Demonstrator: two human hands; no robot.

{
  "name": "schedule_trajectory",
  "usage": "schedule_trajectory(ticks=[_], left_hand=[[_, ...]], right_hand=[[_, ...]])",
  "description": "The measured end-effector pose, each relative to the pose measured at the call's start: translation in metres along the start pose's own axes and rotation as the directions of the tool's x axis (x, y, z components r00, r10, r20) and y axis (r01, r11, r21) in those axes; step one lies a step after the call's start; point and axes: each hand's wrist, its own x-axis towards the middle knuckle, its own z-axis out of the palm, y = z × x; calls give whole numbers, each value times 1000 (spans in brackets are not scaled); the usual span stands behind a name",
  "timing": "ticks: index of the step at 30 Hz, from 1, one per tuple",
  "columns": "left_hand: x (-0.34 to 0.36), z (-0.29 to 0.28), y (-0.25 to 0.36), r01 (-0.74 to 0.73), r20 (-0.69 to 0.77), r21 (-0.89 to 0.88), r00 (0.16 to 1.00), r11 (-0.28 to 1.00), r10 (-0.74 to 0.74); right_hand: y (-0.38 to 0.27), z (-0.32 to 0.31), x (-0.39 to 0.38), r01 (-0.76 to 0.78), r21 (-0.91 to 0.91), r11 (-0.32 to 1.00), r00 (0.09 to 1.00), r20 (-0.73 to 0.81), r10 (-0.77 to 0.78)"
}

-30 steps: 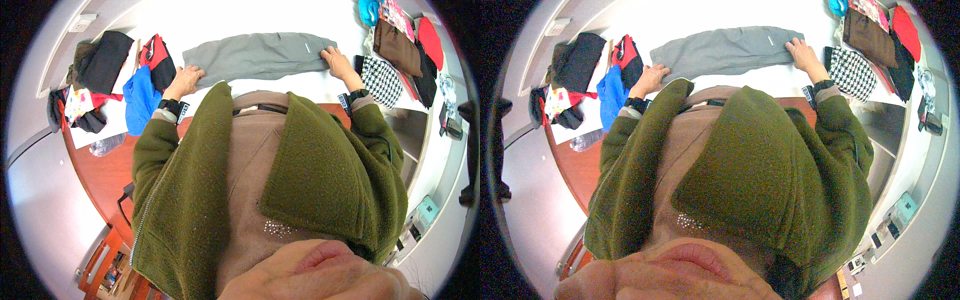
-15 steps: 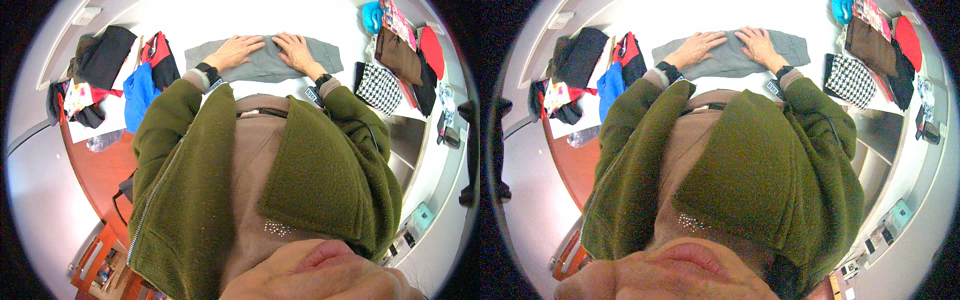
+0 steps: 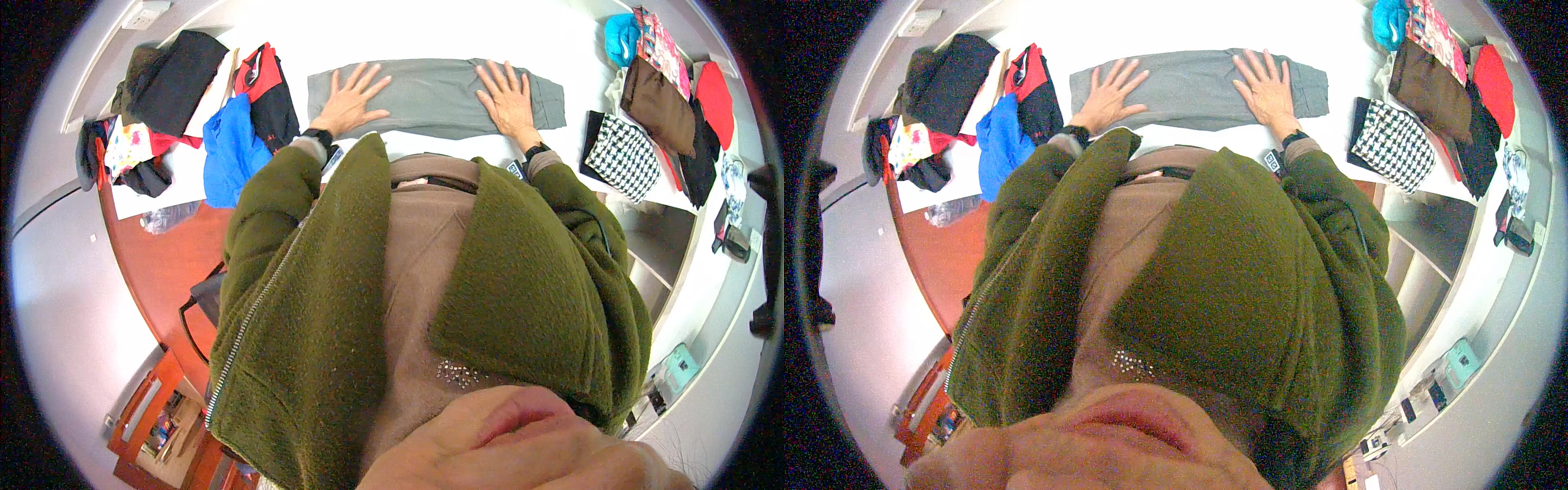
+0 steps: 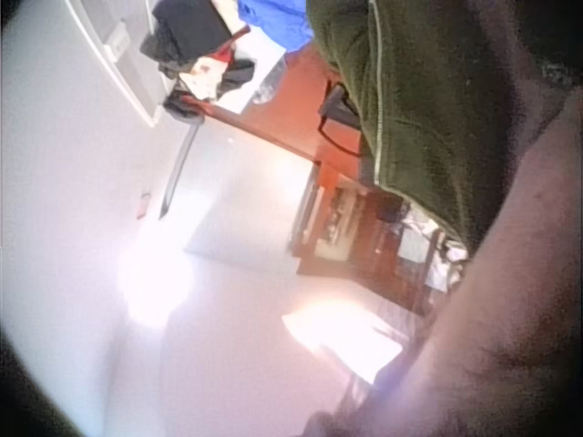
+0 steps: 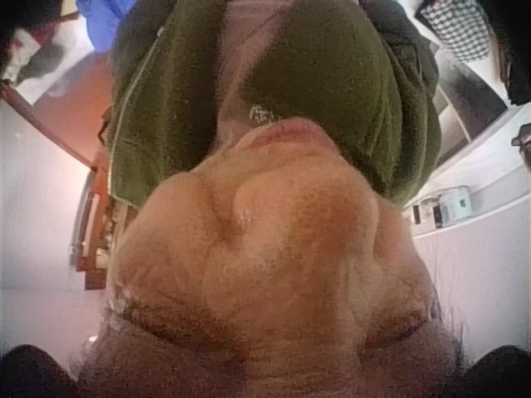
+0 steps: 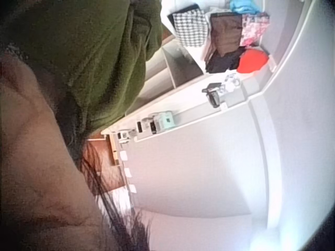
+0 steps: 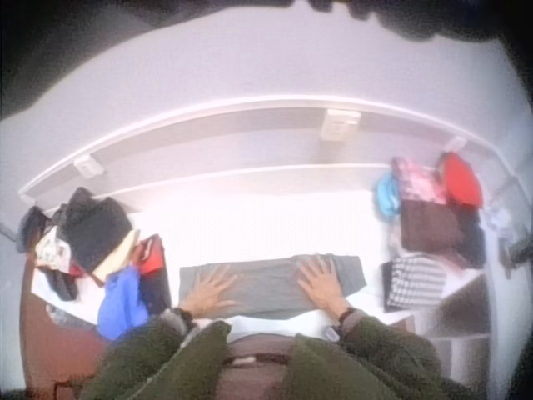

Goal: The person folds a pair of gray trousers, a black and red t-shirt, and a blue long-sleeved shirt on a white table. Each item is smoothed, folded in half, and then folded again into a compact rectangle before being placed on a growing stack.

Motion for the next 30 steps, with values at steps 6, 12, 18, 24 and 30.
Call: schedule_trajectory(ticks=[6, 12, 18, 24, 30], left_hand=[[-53, 0, -20, 307, 28, 40, 951, 951, -308], [-50, -16, -14, 307, 12, 122, 950, 944, -311], [6, -45, 7, -43, -96, -79, 995, 996, 35], [66, -42, 54, -254, 152, -42, 954, 966, 258], [74, -20, 73, -278, 263, -41, 924, 960, 279]], right_hand=[[11, 5, -7, -79, 52, 996, 993, -88, 83], [23, -13, -12, -143, 167, 976, 976, -142, 167], [76, -30, -31, -669, 195, 717, 737, 45, 675], [96, -15, -40, -674, 508, 536, 702, 215, 679], [90, -28, -45, -716, 695, -65, 521, 594, 612]])
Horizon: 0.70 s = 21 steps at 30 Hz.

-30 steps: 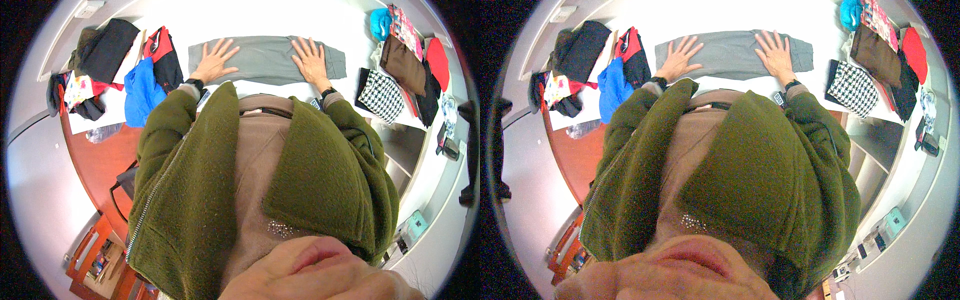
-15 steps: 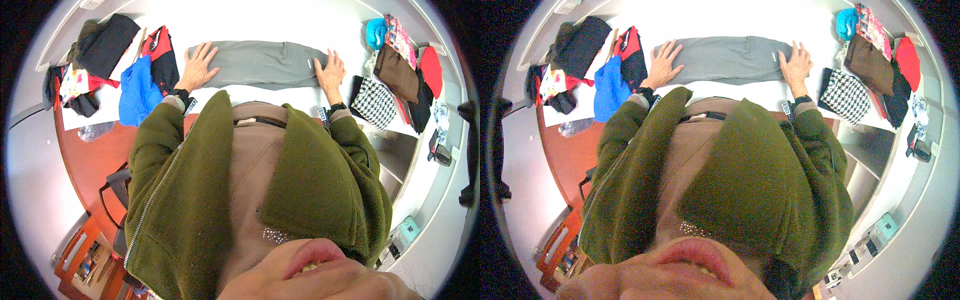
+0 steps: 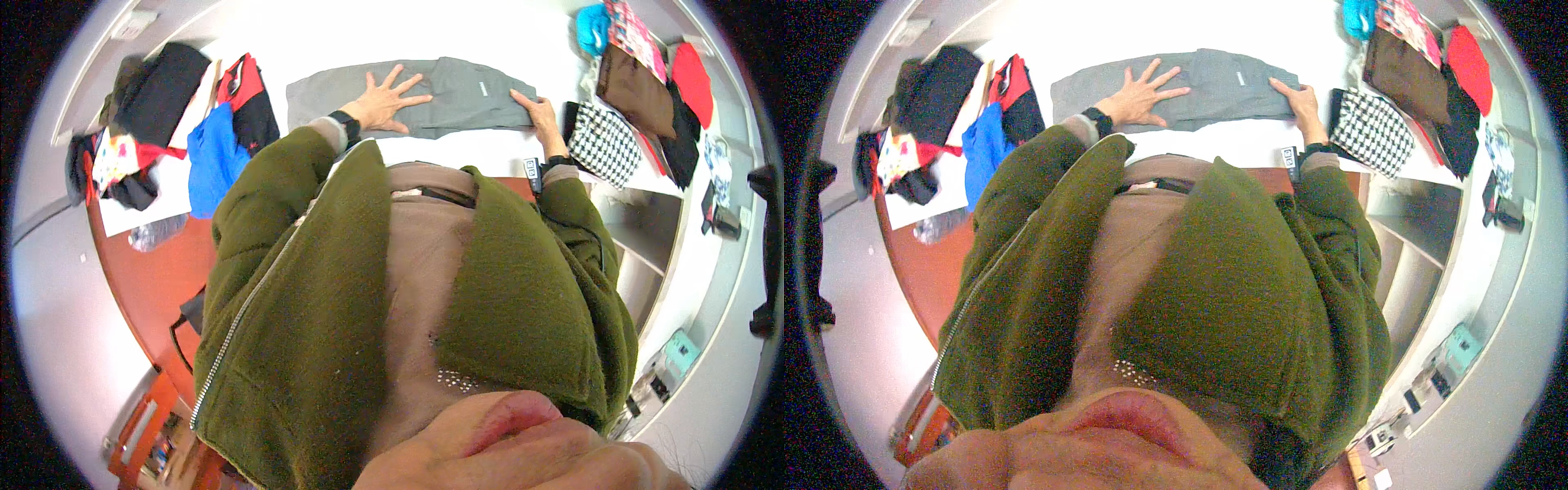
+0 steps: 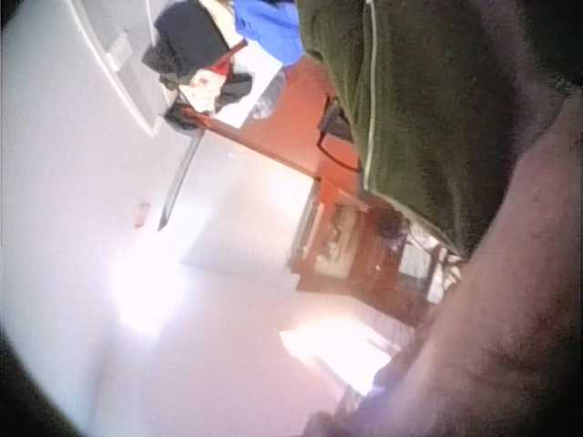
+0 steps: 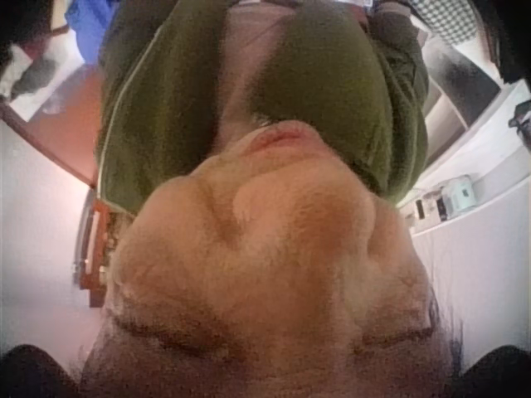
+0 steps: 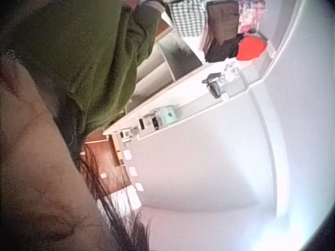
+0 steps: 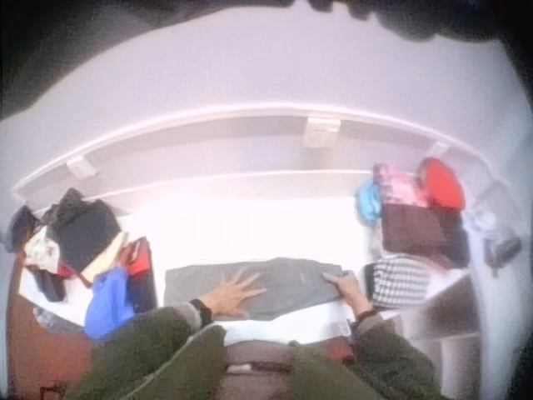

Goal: The person folds a pair of gray trousers, a black and red t-shirt, and a blue long-sleeved shirt on a white table. Each item is smoothed, folded in half, and then folded again into a compact rectangle before being placed on a growing stack.

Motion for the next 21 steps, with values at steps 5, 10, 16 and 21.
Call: schedule_trajectory(ticks=[5, 10, 16, 21], left_hand=[[6, -4, 4, 27, 68, 30, 997, 999, -29], [8, -6, 7, 60, 52, 69, 997, 996, -64], [-23, 2, -1, 76, -49, -49, 996, 996, -78], [-78, 12, -19, 233, -71, -47, 969, 971, -236]], right_hand=[[-2, -7, -15, 13, 50, 999, 989, 144, -20], [-10, -10, 0, 207, -9, 978, 961, 191, -201], [-34, -19, 20, 359, -488, 796, 910, -8, -415], [-78, -6, -5, 312, -774, 550, 887, 30, -461]])
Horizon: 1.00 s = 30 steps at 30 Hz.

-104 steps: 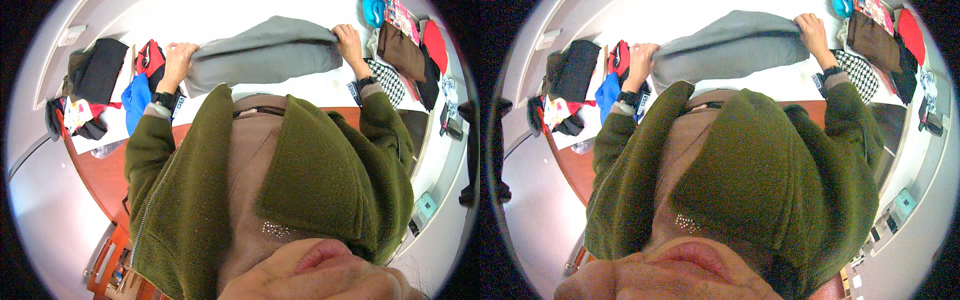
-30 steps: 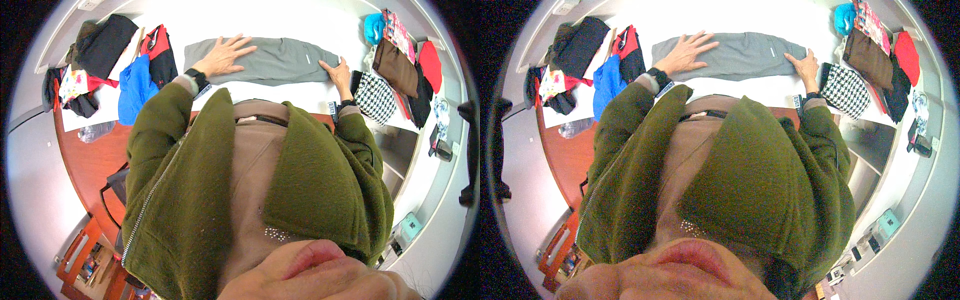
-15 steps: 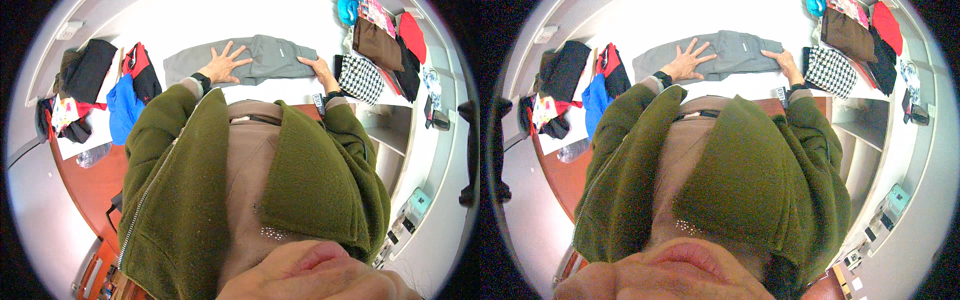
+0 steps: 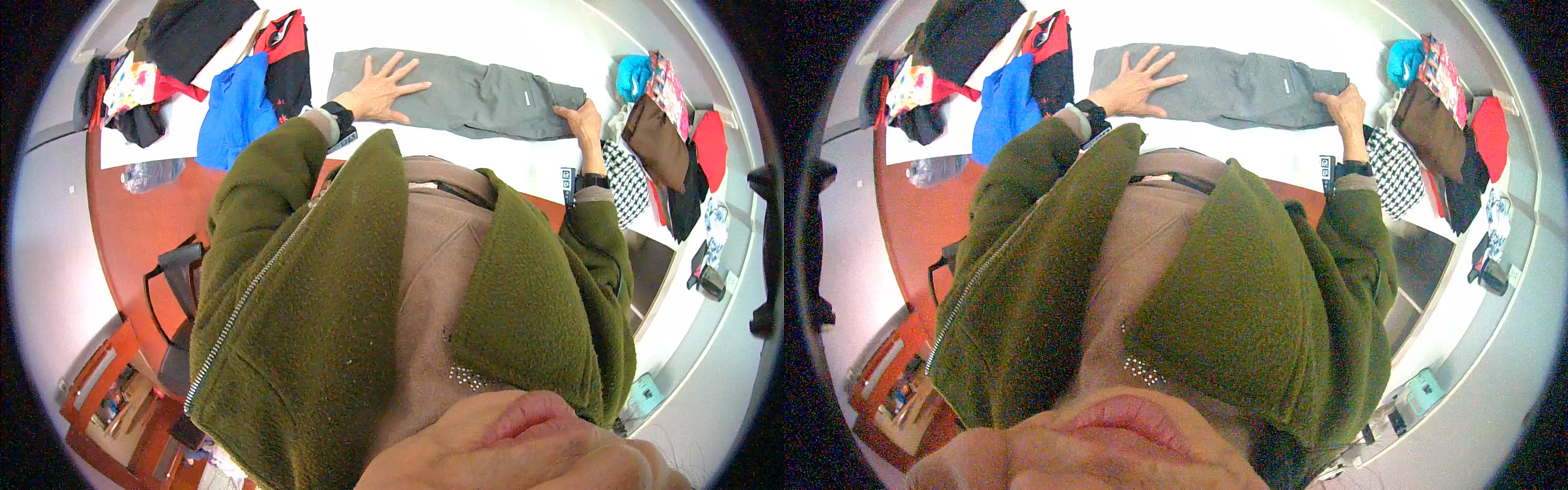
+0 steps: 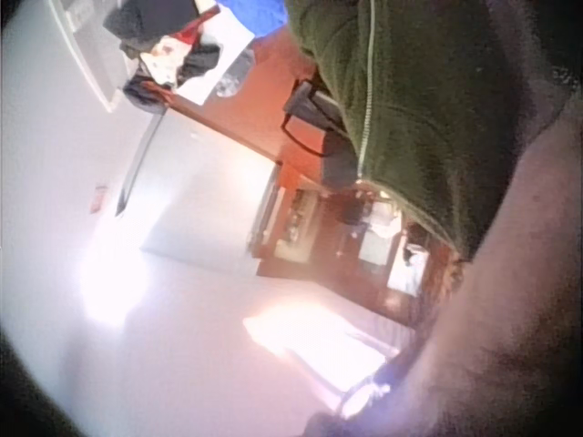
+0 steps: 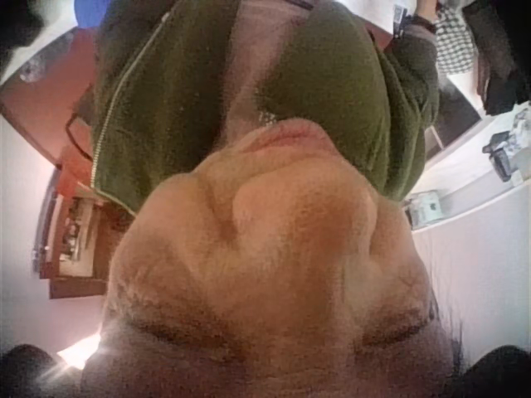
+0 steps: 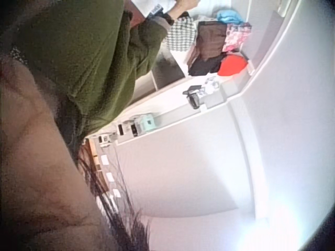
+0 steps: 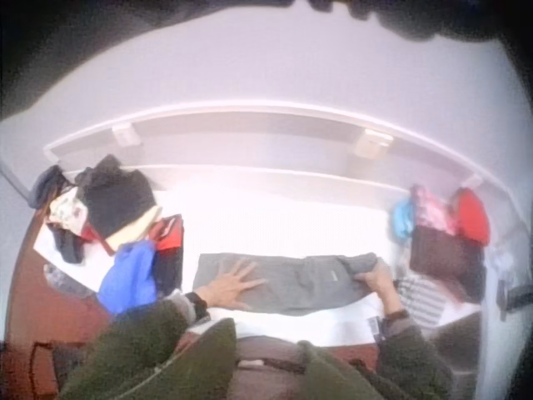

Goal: The person folds a pair of gray trousers, a black and red t-shirt, and a blue long-sleeved shirt on a white table. Each item is smoothed, folded in half, and then folded again into a compact rectangle before being placed on a growing stack.

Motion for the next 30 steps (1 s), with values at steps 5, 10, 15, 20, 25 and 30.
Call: schedule_trajectory(ticks=[5, 10, 15, 20, 25, 30], left_hand=[[-23, 15, -11, 138, 99, 6, 985, 990, -138], [-21, 27, -16, 123, 55, -10, 991, 992, -122], [-21, 28, -17, 91, 26, -42, 996, 995, -90], [-38, 23, -45, 22, -165, -414, 981, 910, -99], [-81, 40, -62, 243, -104, -140, 961, 960, -258], [-80, 53, -64, 202, -150, -188, 961, 961, -232]], right_hand=[[-79, -41, -15, 158, -273, 949, 985, -19, -170], [-167, -50, -25, 368, -359, 858, 912, -40, -408], [-258, -12, -38, 621, -354, 699, 745, -9, -667], [-316, 44, -64, 705, -323, 632, 685, 76, -725], [-337, 70, -67, 660, -291, 692, 745, 137, -653], [-346, 97, -66, 692, -221, 687, 716, 91, -692]])
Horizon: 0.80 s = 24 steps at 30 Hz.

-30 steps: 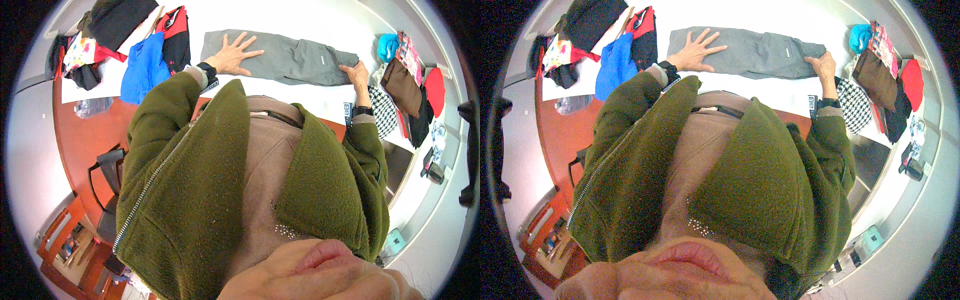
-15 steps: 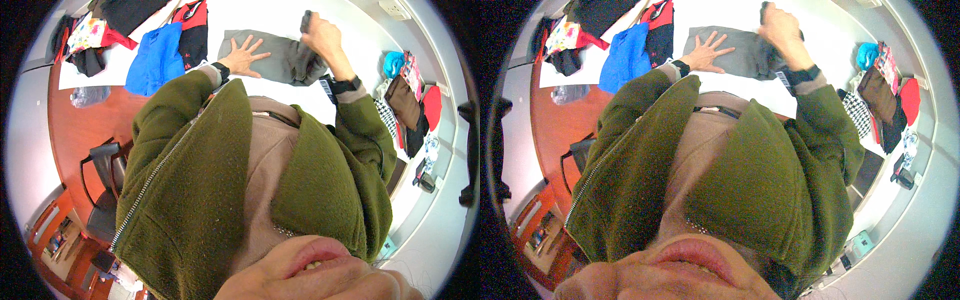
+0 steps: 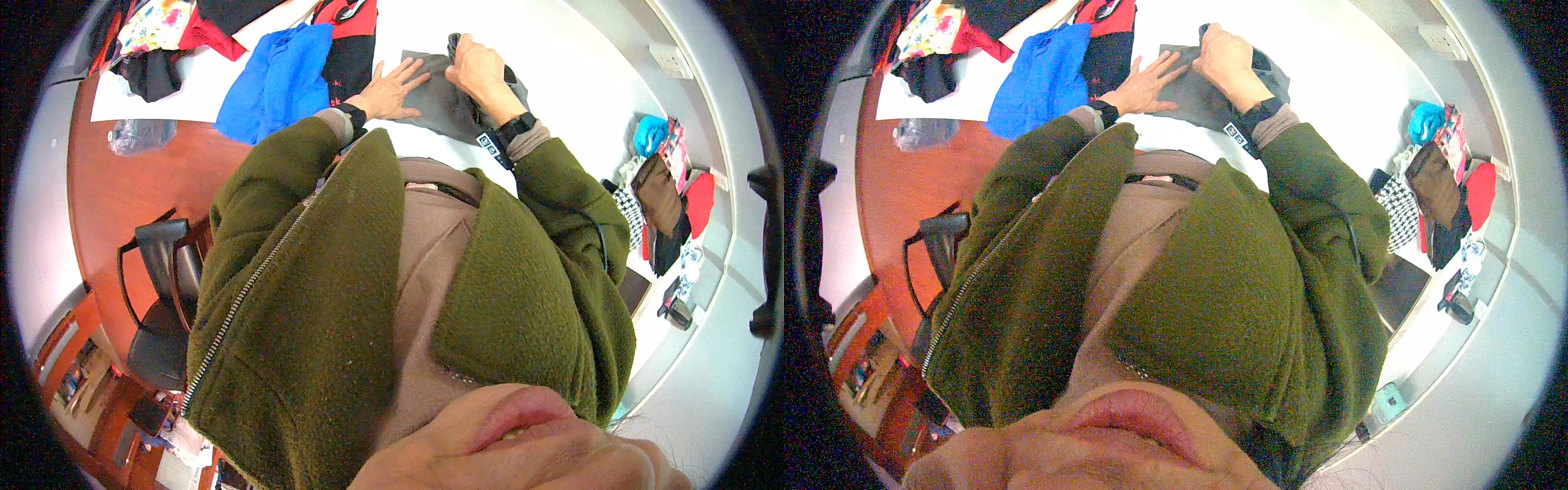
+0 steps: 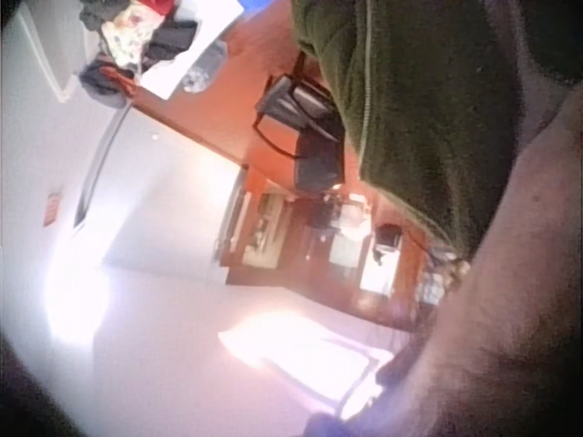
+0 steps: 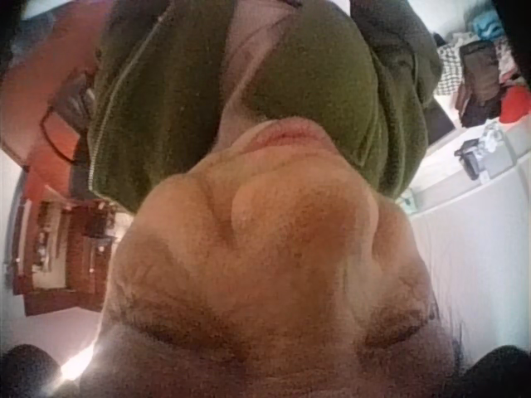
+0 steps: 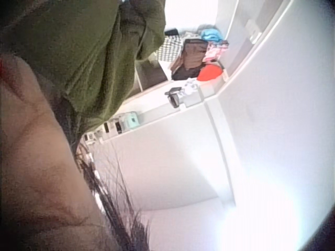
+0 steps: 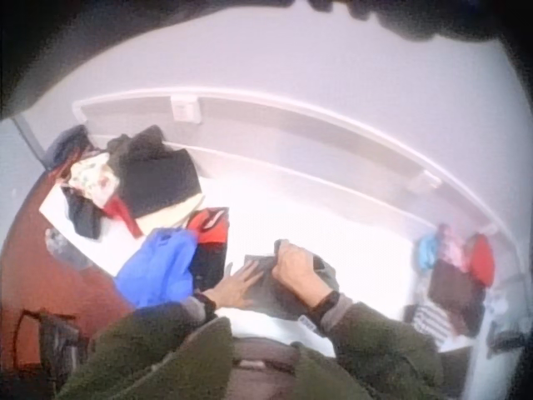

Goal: The person folds a pair of gray trousers, a black and red t-shirt, and a blue long-sleeved shirt on a white table. Each item is smoothed, folded in half, and then folded again into a compact rectangle before being placed on a growing stack.

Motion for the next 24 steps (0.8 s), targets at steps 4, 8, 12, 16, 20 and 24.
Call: schedule_trajectory(ticks=[4, 8, 12, 16, 20, 24], left_hand=[[3, 1, -3, 37, 132, 1, 991, 999, -37], [1, 2, -6, 35, 112, -133, 993, 990, -20], [2, 2, -7, 49, 84, -178, 996, 983, -34], [2, 0, -6, 37, 146, -102, 989, 994, -22], [2, 0, -5, 61, 124, -105, 991, 993, -47], [1, 3, -7, 50, 122, -112, 992, 992, -36]], right_hand=[[-17, 35, 0, 98, 172, 980, 995, -6, -98], [-28, 59, -10, 74, 336, 939, 970, 196, -146], [-15, 47, -27, 135, 433, 891, 958, 172, -229], [-2, 28, -40, 208, 576, 790, 978, -150, -148], [28, 27, -55, 132, 521, 843, 946, -321, 50], [50, 55, -72, 145, 395, 907, 978, -194, -71]])
